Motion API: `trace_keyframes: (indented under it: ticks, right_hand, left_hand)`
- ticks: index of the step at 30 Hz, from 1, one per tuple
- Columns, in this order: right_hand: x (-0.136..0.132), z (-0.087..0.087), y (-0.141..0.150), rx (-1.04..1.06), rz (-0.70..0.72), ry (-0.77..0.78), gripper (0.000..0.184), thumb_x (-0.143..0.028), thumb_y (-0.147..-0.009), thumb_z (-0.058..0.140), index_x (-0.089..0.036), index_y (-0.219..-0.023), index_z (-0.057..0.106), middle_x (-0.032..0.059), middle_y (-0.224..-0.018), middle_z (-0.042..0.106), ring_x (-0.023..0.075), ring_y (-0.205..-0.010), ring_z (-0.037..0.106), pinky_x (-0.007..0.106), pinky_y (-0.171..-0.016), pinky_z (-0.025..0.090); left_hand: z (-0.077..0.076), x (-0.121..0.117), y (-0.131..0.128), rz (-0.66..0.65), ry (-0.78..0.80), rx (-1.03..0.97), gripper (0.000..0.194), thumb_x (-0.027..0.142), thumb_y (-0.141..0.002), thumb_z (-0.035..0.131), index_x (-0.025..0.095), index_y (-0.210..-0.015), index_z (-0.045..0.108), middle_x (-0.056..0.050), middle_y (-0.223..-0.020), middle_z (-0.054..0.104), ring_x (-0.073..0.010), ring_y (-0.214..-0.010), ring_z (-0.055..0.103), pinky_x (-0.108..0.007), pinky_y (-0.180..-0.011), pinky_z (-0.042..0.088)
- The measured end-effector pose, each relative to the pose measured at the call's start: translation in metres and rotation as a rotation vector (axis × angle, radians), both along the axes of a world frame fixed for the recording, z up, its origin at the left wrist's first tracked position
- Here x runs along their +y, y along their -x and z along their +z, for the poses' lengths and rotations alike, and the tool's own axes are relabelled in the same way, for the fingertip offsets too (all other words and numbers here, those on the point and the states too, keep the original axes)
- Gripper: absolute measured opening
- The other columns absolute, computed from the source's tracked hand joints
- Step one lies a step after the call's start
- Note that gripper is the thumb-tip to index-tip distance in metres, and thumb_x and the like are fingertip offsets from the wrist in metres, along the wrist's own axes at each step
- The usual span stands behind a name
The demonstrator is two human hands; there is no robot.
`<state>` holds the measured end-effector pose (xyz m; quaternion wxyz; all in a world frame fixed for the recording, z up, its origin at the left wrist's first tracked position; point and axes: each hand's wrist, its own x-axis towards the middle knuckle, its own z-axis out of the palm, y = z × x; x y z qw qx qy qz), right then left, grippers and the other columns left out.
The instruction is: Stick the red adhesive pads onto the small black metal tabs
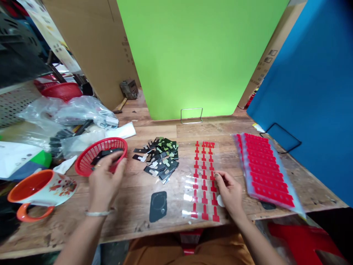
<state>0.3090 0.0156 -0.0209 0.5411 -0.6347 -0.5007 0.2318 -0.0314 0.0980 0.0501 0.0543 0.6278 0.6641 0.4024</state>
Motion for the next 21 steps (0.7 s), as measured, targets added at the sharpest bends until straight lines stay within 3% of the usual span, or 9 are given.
trace_keyframes:
  ticks: [4, 8, 13, 21]
  right_hand:
    - [0.003, -0.013, -0.009, -0.005, -0.02, 0.015, 0.021, -0.034, -0.083, 0.051, -0.018, -0.086, 0.064, 0.0038, -0.082, 0.066, 0.0178, -0.075, 0.059, 0.027, -0.069, 0.045]
    - [0.006, -0.019, -0.013, 0.018, -0.025, 0.044, 0.023, -0.036, -0.082, 0.052, -0.017, -0.085, 0.065, 0.0035, -0.079, 0.067, 0.0172, -0.073, 0.06, 0.026, -0.067, 0.046]
    - [0.007, -0.02, -0.014, 0.028, -0.018, 0.055, 0.025, -0.037, -0.081, 0.052, -0.017, -0.084, 0.065, 0.0032, -0.076, 0.066, 0.0168, -0.07, 0.059, 0.025, -0.064, 0.045]
    - [0.009, -0.021, -0.013, 0.02, 0.025, 0.042, 0.025, -0.037, -0.081, 0.051, -0.016, -0.082, 0.064, 0.0031, -0.074, 0.065, 0.0163, -0.068, 0.058, 0.025, -0.063, 0.044]
  left_hand:
    - [-0.05, -0.036, -0.028, -0.238, 0.159, -0.053, 0.025, 0.037, -0.082, 0.052, 0.018, -0.095, 0.062, -0.006, -0.095, 0.064, -0.0189, -0.086, 0.059, -0.03, -0.079, 0.046]
    - [-0.08, -0.067, -0.041, -0.256, 0.228, -0.052, 0.023, 0.037, -0.083, 0.051, 0.02, -0.094, 0.062, -0.004, -0.09, 0.063, -0.0186, -0.083, 0.058, -0.031, -0.077, 0.046]
    - [-0.086, -0.086, -0.044, -0.249, 0.149, -0.04, 0.02, 0.033, -0.083, 0.052, 0.019, -0.094, 0.061, -0.005, -0.09, 0.06, -0.0192, -0.086, 0.057, -0.033, -0.08, 0.045]
    - [-0.093, -0.082, -0.049, -0.26, 0.081, 0.034, 0.022, 0.032, -0.08, 0.056, 0.019, -0.097, 0.059, -0.006, -0.093, 0.06, -0.021, -0.09, 0.056, -0.036, -0.084, 0.043]
